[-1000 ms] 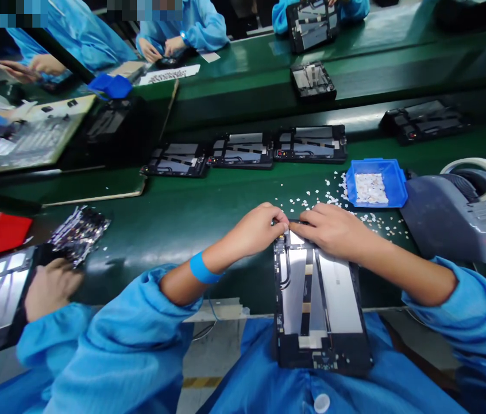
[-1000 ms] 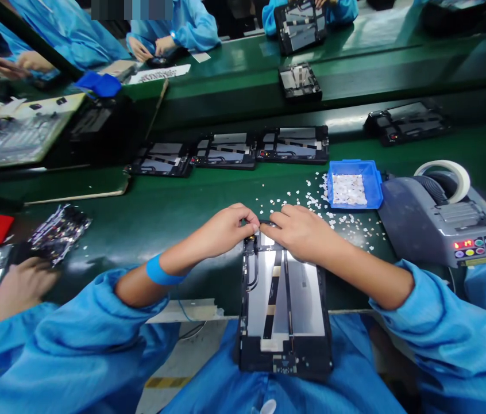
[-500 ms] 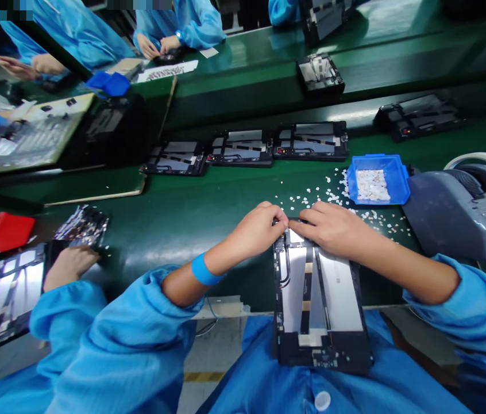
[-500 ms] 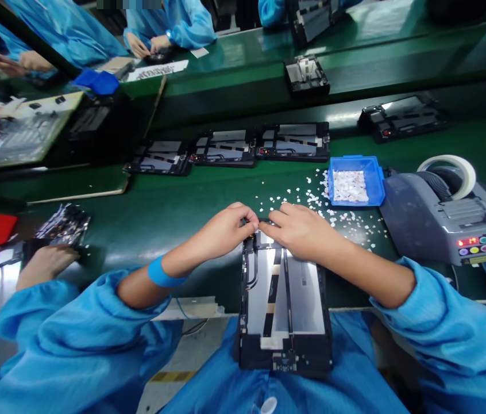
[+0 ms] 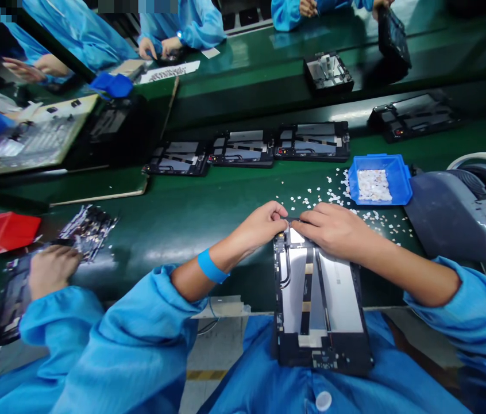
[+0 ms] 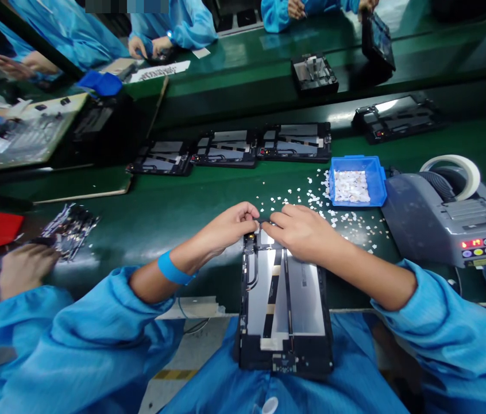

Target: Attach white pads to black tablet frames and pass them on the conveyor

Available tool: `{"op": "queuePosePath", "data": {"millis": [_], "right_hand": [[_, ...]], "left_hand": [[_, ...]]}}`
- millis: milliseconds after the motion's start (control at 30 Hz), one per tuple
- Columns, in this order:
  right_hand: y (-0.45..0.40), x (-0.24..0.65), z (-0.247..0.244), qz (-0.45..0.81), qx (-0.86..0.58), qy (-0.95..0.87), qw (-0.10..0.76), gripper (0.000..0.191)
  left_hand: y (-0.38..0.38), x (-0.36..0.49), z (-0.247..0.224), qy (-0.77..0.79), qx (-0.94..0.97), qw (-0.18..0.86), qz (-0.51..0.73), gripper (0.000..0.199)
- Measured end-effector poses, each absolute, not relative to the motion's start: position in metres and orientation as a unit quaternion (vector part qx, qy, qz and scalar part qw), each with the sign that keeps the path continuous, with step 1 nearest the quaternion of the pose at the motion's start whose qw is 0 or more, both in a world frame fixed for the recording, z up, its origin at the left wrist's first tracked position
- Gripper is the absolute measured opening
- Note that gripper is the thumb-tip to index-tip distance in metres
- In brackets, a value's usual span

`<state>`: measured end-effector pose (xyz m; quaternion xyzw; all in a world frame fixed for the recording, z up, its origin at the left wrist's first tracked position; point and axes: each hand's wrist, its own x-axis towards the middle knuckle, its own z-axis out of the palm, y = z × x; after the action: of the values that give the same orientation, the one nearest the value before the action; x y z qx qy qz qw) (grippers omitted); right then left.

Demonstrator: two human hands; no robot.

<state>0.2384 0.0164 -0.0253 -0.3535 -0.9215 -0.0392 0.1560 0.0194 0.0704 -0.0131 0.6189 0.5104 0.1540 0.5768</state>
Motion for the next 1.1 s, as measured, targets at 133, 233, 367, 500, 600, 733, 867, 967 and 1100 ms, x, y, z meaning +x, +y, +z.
{"op": "queuePosePath", "data": {"millis": [133,233,367,500,600,733,867,967,1100], "right_hand": [[0.014,0.238,-0.026,-0.045,-0.361,-0.919,0.15,0.028],[0.015,0.236,-0.027,-0.046,-0.364,-0.918,0.153,0.029],[0.021,0.236,-0.028,-0.034,-0.361,-0.917,0.168,0.029],[-0.002,0.259,-0.022,-0.014,-0.441,-0.853,0.28,0.033],[-0.05,0.279,-0.014,0.064,-0.59,-0.749,0.295,0.034],[-0.101,0.275,-0.004,0.216,-0.644,-0.708,0.192,0.057],[-0.048,0.266,0.013,0.294,-0.59,-0.725,0.198,0.048],[0.058,0.283,0.02,0.259,-0.603,-0.72,0.226,0.033],[0.188,0.314,0.008,0.217,-0.726,-0.591,0.276,0.019]], "left_hand": [[0.066,0.018,-0.017,0.501,0.636,0.565,0.161,0.018],[0.061,0.016,-0.021,0.488,0.653,0.553,0.174,0.025],[0.057,0.014,-0.022,0.487,0.675,0.522,0.188,0.035],[0.035,-0.005,-0.02,0.505,0.713,0.427,0.236,0.043],[-0.001,-0.027,-0.023,0.537,0.682,0.433,0.243,0.05],[-0.045,-0.036,-0.035,0.474,0.71,0.481,0.198,0.055],[-0.051,-0.032,-0.033,0.497,0.633,0.516,0.291,0.055],[-0.034,-0.051,-0.019,0.563,0.481,0.568,0.36,0.062],[0.006,-0.12,0.003,0.639,0.366,0.535,0.415,0.06]]}}
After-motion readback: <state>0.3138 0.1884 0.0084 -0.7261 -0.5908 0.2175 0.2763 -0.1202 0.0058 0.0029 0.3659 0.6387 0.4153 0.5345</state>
